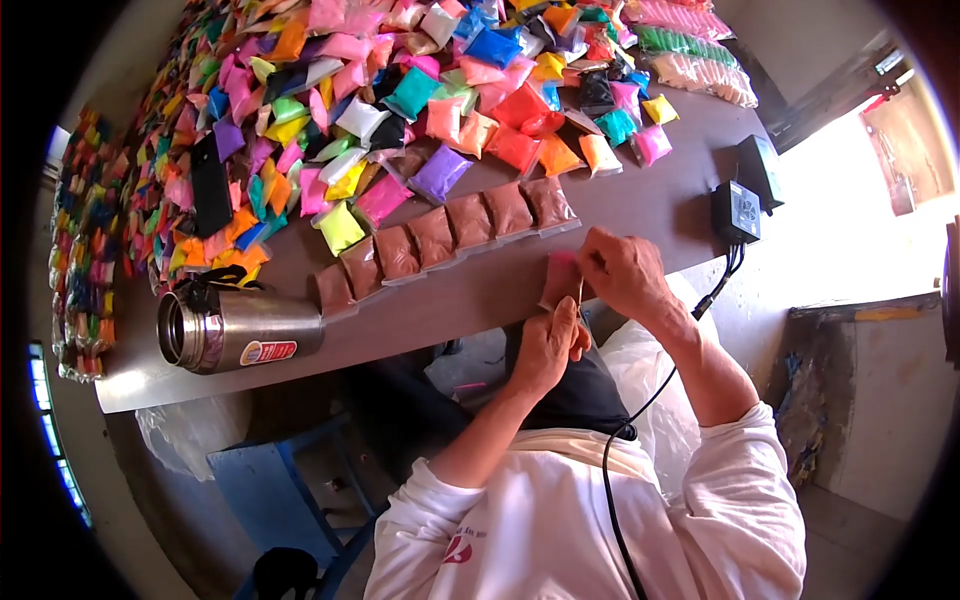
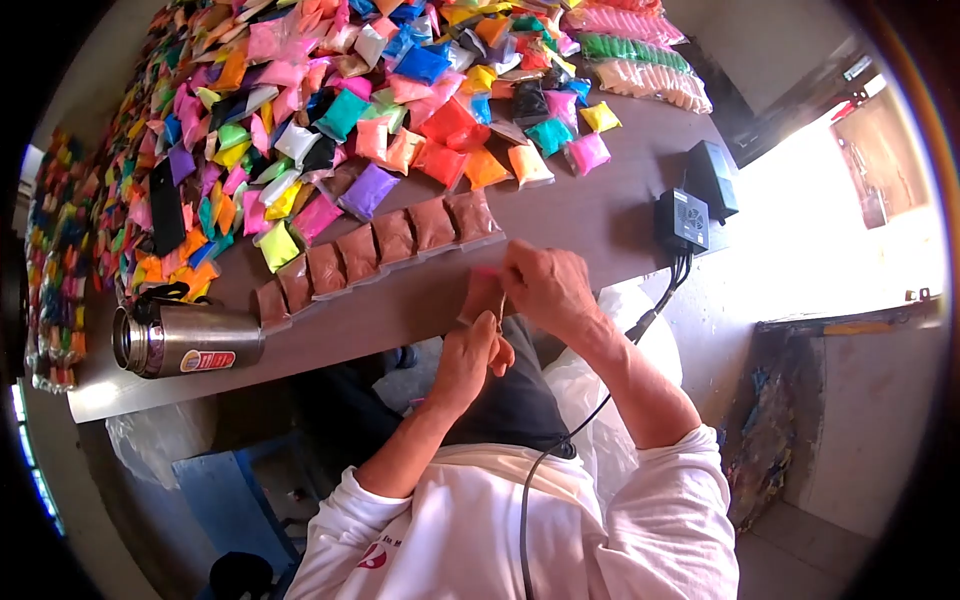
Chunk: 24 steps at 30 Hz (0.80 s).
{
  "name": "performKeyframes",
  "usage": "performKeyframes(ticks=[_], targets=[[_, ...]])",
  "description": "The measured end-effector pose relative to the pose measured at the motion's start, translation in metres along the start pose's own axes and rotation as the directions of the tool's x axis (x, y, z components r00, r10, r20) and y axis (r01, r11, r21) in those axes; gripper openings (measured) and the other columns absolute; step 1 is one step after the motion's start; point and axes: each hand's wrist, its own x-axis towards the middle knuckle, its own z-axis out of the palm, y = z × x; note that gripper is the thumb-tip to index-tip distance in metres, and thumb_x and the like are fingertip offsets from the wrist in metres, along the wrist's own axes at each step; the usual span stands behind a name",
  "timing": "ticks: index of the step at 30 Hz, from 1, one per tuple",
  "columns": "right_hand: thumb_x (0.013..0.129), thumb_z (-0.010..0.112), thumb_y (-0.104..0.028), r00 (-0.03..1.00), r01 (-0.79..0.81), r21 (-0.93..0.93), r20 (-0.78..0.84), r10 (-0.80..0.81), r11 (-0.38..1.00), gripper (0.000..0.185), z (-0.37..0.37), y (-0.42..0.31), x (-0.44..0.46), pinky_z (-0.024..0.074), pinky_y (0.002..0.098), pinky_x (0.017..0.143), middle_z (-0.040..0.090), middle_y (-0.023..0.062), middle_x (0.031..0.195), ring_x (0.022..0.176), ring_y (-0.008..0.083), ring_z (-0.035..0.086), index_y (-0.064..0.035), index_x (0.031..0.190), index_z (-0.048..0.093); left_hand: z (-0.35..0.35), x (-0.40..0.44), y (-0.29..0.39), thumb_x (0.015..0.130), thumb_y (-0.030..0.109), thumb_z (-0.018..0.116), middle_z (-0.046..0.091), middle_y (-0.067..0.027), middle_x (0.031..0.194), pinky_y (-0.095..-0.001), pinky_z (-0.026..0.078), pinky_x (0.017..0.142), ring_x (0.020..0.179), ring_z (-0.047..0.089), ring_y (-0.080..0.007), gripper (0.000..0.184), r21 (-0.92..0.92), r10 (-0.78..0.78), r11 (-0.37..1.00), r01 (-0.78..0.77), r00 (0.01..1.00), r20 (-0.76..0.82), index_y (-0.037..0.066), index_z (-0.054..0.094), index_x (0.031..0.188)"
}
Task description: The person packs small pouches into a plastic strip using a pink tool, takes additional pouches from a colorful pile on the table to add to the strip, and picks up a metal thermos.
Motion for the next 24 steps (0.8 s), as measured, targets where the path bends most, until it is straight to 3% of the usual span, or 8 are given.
performKeyframes(ticks=[3, 6, 7, 15, 16, 17, 20, 24], targets=[[0.079, 0.064, -0.023, 0.973, -0.223, 0.090, -0.031, 0.227, 0.971, 0.018, -0.015, -0.001, -0.002, 0.0476, 0.0387, 0.057, 0.062, 0.0131, 0.067, 0.064, 0.0322, 0.062, -0.0054, 0.081, 0.060, -0.002, -0.004, -0.011, 0.100, 0.038, 0.039, 0.051, -0.0030, 0.052, -0.0232, 0.035, 0.046, 0.046, 0.045, -0.0076, 0.058, 0.065, -0.013, 0.998, 0.015, 0.999, -0.031, 0.003, 0.052, 0.056], [0.077, 0.069, -0.032, 0.969, -0.246, 0.166, 0.045, 0.241, 0.955, 0.029, -0.015, -0.022, -0.015, 0.0498, 0.0368, 0.062, 0.065, 0.0128, 0.073, 0.070, 0.0307, 0.065, -0.0062, 0.089, 0.064, -0.002, -0.004, -0.024, 0.100, 0.037, 0.041, 0.050, -0.0030, 0.050, -0.0238, 0.035, 0.046, 0.045, 0.044, -0.0083, 0.058, 0.056, -0.026, 0.998, 0.028, 0.999, -0.048, 0.002, 0.053, 0.055], [0.078, 0.070, -0.029, 0.973, -0.231, 0.188, 0.058, 0.224, 0.954, 0.031, -0.012, -0.026, -0.015, 0.0483, 0.0314, 0.059, 0.063, 0.0130, 0.069, 0.062, 0.0241, 0.062, -0.0043, 0.096, 0.064, 0.000, -0.003, -0.023, 0.100, 0.037, 0.041, 0.050, -0.0030, 0.050, -0.0238, 0.035, 0.046, 0.045, 0.044, -0.0083, 0.058, 0.056, -0.028, 0.998, 0.030, 0.998, -0.048, 0.002, 0.053, 0.055], [0.078, 0.061, -0.022, 0.958, -0.216, 0.067, 0.207, 0.198, 0.974, 0.022, -0.006, -0.030, 0.000, 0.0499, 0.0355, 0.065, 0.066, 0.0130, 0.073, 0.072, 0.0274, 0.066, -0.0032, 0.089, 0.063, -0.003, -0.004, -0.021, 0.097, 0.034, 0.048, 0.052, -0.0025, 0.053, -0.0229, 0.035, 0.048, 0.048, 0.045, -0.0082, 0.051, 0.089, -0.004, 0.996, 0.005, 1.000, -0.016, 0.002, 0.053, 0.058], [0.080, 0.056, -0.019, 0.935, -0.302, 0.374, 0.298, 0.194, 0.877, 0.020, -0.008, -0.023, -0.001, 0.0499, 0.0330, 0.064, 0.064, 0.0108, 0.072, 0.070, 0.0224, 0.064, -0.0018, 0.090, 0.060, -0.004, -0.004, -0.019, 0.097, 0.034, 0.048, 0.052, -0.0025, 0.053, -0.0229, 0.035, 0.048, 0.048, 0.045, -0.0082, 0.051, 0.087, -0.002, 0.996, 0.004, 1.000, -0.019, 0.002, 0.053, 0.058], [0.081, 0.052, -0.016, 0.910, -0.384, 0.628, 0.383, 0.160, 0.676, 0.019, -0.008, -0.017, -0.002, 0.0498, 0.0304, 0.063, 0.062, 0.0086, 0.071, 0.068, 0.0175, 0.062, -0.0005, 0.090, 0.057, -0.006, -0.006, -0.016, 0.097, 0.035, 0.047, 0.054, -0.0037, 0.059, -0.0228, 0.036, 0.051, 0.050, 0.046, -0.0083, 0.050, -0.021, -0.043, 0.999, 0.044, 0.998, 0.046, 0.004, 0.052, 0.058], [0.083, 0.045, -0.015, 0.941, -0.314, 0.619, 0.303, 0.150, 0.720, 0.020, -0.006, -0.006, -0.003, 0.0491, 0.0287, 0.064, 0.057, 0.0063, 0.075, 0.070, 0.0121, 0.056, -0.0004, 0.093, 0.053, -0.013, -0.011, -0.008, 0.097, 0.039, 0.046, 0.058, -0.0060, 0.071, -0.0230, 0.038, 0.057, 0.057, 0.048, -0.0089, 0.049, -0.214, -0.099, 0.968, 0.133, 0.981, 0.165, 0.006, 0.050, 0.061], [0.080, 0.042, -0.009, 0.972, -0.168, 0.554, 0.229, 0.045, 0.815, 0.016, -0.010, -0.004, -0.005, 0.0459, 0.0342, 0.065, 0.053, 0.0115, 0.072, 0.068, 0.0200, 0.054, 0.0020, 0.088, 0.051, -0.013, -0.011, -0.002, 0.095, 0.048, 0.043, 0.060, -0.0083, 0.086, -0.0244, 0.040, 0.063, 0.067, 0.052, -0.0104, 0.049, -0.403, -0.124, 0.884, 0.237, 0.950, 0.286, 0.008, 0.049, 0.068]])
